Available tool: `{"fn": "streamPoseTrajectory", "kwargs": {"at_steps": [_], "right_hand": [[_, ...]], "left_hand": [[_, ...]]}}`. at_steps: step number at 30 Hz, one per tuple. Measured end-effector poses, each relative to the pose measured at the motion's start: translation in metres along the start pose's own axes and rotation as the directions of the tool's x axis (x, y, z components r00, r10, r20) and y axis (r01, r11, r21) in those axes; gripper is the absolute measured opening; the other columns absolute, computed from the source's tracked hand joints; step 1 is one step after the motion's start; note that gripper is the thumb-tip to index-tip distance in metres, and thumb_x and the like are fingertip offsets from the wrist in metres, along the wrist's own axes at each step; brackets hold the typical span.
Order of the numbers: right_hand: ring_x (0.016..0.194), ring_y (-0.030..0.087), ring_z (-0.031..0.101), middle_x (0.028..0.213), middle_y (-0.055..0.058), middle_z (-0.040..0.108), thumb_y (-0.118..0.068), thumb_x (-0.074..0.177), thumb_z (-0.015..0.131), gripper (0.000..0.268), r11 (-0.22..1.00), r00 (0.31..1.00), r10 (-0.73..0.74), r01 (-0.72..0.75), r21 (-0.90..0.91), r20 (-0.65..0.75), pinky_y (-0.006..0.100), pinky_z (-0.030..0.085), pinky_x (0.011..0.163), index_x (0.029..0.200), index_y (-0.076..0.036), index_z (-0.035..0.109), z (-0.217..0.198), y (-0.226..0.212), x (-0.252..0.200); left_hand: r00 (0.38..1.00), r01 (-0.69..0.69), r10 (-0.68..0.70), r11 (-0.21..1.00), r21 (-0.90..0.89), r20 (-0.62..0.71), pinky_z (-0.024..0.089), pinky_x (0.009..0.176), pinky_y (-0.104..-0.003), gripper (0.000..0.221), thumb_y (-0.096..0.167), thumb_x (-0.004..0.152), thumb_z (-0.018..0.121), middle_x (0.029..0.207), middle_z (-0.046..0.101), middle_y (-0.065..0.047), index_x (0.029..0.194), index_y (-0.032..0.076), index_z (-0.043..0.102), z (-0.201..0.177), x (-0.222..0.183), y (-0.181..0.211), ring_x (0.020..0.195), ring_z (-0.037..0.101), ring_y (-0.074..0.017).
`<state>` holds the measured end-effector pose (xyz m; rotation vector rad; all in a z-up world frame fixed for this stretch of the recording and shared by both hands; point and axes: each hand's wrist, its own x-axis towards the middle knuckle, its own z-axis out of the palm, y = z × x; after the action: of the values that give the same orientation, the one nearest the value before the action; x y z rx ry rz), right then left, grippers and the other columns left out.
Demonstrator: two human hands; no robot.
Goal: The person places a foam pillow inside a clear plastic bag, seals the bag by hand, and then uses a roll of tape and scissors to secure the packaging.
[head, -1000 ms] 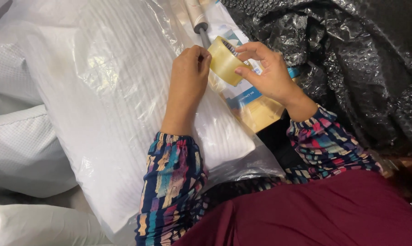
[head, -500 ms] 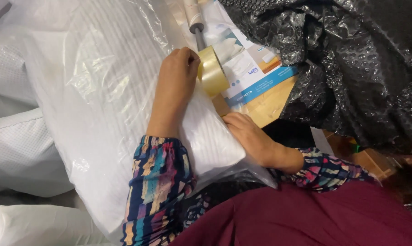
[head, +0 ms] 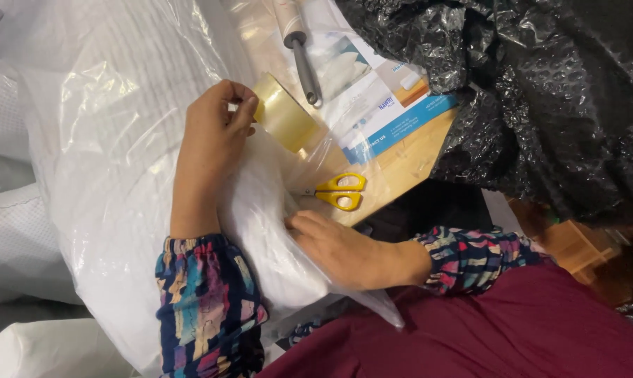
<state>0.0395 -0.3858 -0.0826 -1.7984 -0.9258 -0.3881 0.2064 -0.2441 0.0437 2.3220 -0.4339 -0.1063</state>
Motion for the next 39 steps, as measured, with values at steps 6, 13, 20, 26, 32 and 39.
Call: {"fn": "streamPoseTrajectory", "kwargs": {"at_steps": [6, 13, 20, 26, 32, 39], "right_hand": [[0.104, 0.032, 0.062, 0.108, 0.011, 0.066, -0.014, 0.092, 0.058, 0.017, 0.829, 0.990, 0.099, -0.029, -0.559, 0.096, 0.044, 0.046, 0.081, 0.105, -0.009, 0.067, -0.046, 0.063, -0.027], [0.093, 0.023, 0.061, 0.096, 0.001, 0.063, -0.025, 0.091, 0.063, 0.011, 0.666, 0.967, 0.202, -0.020, -0.745, 0.155, 0.038, 0.043, 0.076, 0.099, -0.017, 0.064, -0.058, 0.079, -0.039], [0.092, 0.029, 0.066, 0.097, 0.007, 0.066, -0.022, 0.087, 0.064, 0.024, 0.583, 0.905, 0.383, -0.081, -0.809, 0.185, 0.040, 0.048, 0.077, 0.109, -0.012, 0.064, -0.124, 0.076, -0.054], [0.097, 0.031, 0.069, 0.119, 0.015, 0.068, -0.009, 0.100, 0.051, 0.034, 0.574, 0.836, 0.543, -0.442, -0.689, -0.084, 0.049, 0.057, 0.079, 0.130, 0.000, 0.065, -0.194, 0.000, -0.036], [0.099, 0.033, 0.071, 0.106, 0.008, 0.063, -0.009, 0.099, 0.068, 0.026, 0.545, 0.902, 0.296, -0.430, -0.720, -0.314, 0.040, 0.056, 0.082, 0.125, -0.009, 0.070, -0.173, 0.085, -0.014], [0.098, 0.025, 0.071, 0.104, 0.004, 0.068, -0.014, 0.098, 0.062, 0.018, 0.410, 0.920, 0.330, -0.340, -0.846, -0.209, 0.033, 0.056, 0.082, 0.109, -0.015, 0.076, -0.145, 0.180, 0.000]], "left_hand": [[0.972, -0.226, 0.233, 0.956, 0.189, -0.014, 0.057, 0.076, -0.055, 0.014, 0.010, 0.099, 0.065, 0.093, 0.069, -0.027, 0.101, -0.004, 0.069, 0.029, 0.009, -0.014, 0.092, 0.070, -0.0486], [0.962, -0.238, 0.269, 0.915, 0.327, -0.052, 0.059, 0.077, -0.043, 0.011, 0.013, 0.099, 0.066, 0.090, 0.070, -0.014, 0.098, 0.004, 0.072, 0.041, 0.012, -0.013, 0.089, 0.073, -0.0329], [0.962, -0.234, 0.265, 0.924, 0.303, -0.065, 0.057, 0.079, -0.047, 0.012, 0.014, 0.099, 0.064, 0.090, 0.069, -0.016, 0.100, 0.004, 0.069, 0.036, 0.012, -0.012, 0.090, 0.071, -0.0367], [0.976, -0.191, 0.207, 0.962, 0.193, -0.063, 0.044, 0.068, -0.038, 0.016, 0.012, 0.098, 0.050, 0.088, 0.063, -0.010, 0.088, 0.005, 0.061, 0.033, 0.015, -0.005, 0.079, 0.059, -0.0269], [0.944, -0.293, 0.327, 0.898, 0.329, -0.052, 0.059, 0.075, -0.047, 0.010, 0.013, 0.097, 0.067, 0.088, 0.069, -0.016, 0.098, 0.004, 0.070, 0.044, 0.020, -0.010, 0.086, 0.072, -0.0379], [0.939, -0.319, 0.344, 0.841, 0.436, 0.024, 0.061, 0.073, -0.045, 0.011, 0.018, 0.096, 0.065, 0.086, 0.069, -0.012, 0.096, 0.009, 0.071, 0.061, 0.025, -0.011, 0.085, 0.073, -0.0350]]}}
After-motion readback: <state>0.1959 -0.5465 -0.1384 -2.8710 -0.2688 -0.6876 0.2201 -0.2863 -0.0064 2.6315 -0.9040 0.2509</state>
